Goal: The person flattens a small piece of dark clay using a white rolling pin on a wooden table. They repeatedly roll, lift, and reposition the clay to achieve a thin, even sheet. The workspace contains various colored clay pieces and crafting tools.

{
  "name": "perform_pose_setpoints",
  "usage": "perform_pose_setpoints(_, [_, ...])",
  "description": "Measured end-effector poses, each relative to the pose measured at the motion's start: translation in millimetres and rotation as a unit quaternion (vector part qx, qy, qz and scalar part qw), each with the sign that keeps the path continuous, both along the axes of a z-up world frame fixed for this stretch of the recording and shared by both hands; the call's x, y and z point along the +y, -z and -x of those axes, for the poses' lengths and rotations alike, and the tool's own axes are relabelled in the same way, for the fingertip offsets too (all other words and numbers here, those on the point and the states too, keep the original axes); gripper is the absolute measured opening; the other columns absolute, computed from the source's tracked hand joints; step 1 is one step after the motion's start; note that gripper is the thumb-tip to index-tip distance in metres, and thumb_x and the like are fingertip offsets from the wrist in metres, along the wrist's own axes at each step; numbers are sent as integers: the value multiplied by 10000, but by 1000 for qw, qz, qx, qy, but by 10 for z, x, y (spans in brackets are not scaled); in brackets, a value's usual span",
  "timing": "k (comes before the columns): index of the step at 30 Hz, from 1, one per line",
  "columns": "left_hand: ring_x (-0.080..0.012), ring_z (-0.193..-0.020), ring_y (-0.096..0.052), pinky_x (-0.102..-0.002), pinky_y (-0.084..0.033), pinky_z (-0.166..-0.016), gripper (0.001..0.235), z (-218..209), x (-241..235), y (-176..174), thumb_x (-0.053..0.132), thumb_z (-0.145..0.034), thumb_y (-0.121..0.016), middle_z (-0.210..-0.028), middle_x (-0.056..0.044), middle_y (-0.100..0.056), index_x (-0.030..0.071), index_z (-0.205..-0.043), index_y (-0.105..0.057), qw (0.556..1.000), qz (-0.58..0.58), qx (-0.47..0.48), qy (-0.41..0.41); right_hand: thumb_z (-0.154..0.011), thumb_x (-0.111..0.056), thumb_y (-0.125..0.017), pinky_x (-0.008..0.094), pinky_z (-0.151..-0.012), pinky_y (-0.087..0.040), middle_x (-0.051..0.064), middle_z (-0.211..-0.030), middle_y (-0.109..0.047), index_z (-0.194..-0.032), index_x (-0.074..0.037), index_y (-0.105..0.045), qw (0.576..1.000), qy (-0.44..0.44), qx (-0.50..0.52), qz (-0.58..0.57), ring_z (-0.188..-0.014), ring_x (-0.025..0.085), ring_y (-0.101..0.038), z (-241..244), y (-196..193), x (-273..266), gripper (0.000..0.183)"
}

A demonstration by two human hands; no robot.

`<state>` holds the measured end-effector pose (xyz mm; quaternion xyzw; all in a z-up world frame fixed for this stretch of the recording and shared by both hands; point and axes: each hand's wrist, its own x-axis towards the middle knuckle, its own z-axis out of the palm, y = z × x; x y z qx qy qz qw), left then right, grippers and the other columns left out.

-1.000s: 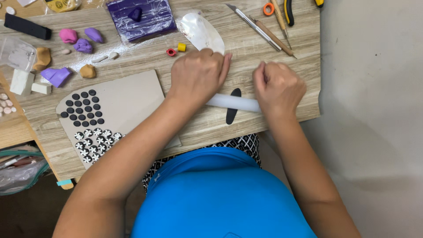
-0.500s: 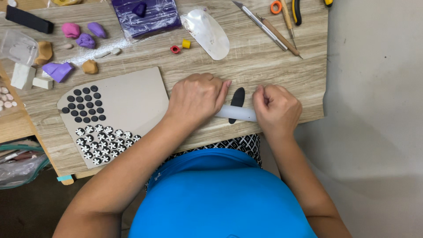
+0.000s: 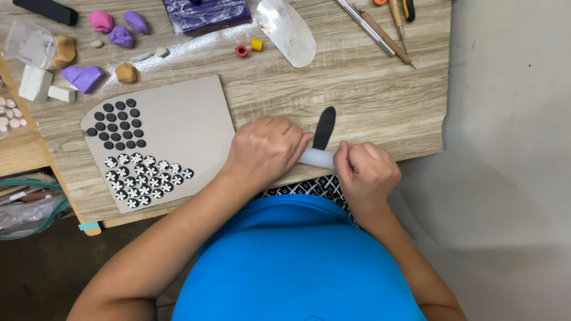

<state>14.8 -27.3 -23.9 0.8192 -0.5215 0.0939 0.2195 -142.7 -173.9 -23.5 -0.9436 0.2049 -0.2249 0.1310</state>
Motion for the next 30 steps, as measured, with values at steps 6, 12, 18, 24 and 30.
perform_pose_setpoints(6, [-217, -588, -657, -336, -514, -469, 344, -214, -304, -2, 342, -988, -551, -589, -11, -561, 170, -704, -640, 1000, 17, 9, -22, -987, -95, -728, 425, -507, -437, 113, -542, -417, -596, -94, -443, 999, -18, 14, -34, -574, 383, -583, -276, -9, -362, 483])
perform_pose_setpoints(12, [-196, -537, -651, -307, -522, -442, 335, -559, -704, -83, 308, -995, -561, -576, 14, -562, 166, -715, -676, 996, 30, -55, -59, -1004, -123, -746, 402, -529, -474, 94, -579, -460, -631, -117, -494, 997, -6, 19, 80, -600, 346, -625, -664, -39, -750, 450])
perform_pose_setpoints(18, [-205, -539, -600, -350, -428, -369, 438, -783, -1026, 70, 377, -1059, -578, -643, 12, -566, 180, -670, -623, 992, 27, -77, -98, -980, -182, -745, 407, -421, -306, 10, -625, -572, -649, -148, -560, 988, 47, 8, 146, -519, 226, -523, -961, 156, -932, 380])
perform_pose_setpoints(24, [-177, -507, -583, -328, -413, -373, 443, -653, -843, -33, 352, -1082, -577, -625, 12, -568, 175, -679, -628, 997, -3, -55, -59, -983, -81, -749, 394, -436, -272, 41, -604, -523, -652, -111, -509, 993, 30, 9, 117, -501, 224, -467, -800, 53, -791, 410])
perform_pose_setpoints(30, [-210, -556, -676, -326, -547, -462, 322, -549, -664, -118, 290, -991, -571, -590, -4, -582, 141, -736, -697, 999, -7, -19, -33, -984, -98, -728, 399, -528, -478, 74, -557, -438, -605, -144, -465, 998, 9, 15, 62, -588, 337, -618, -659, -23, -684, 463])
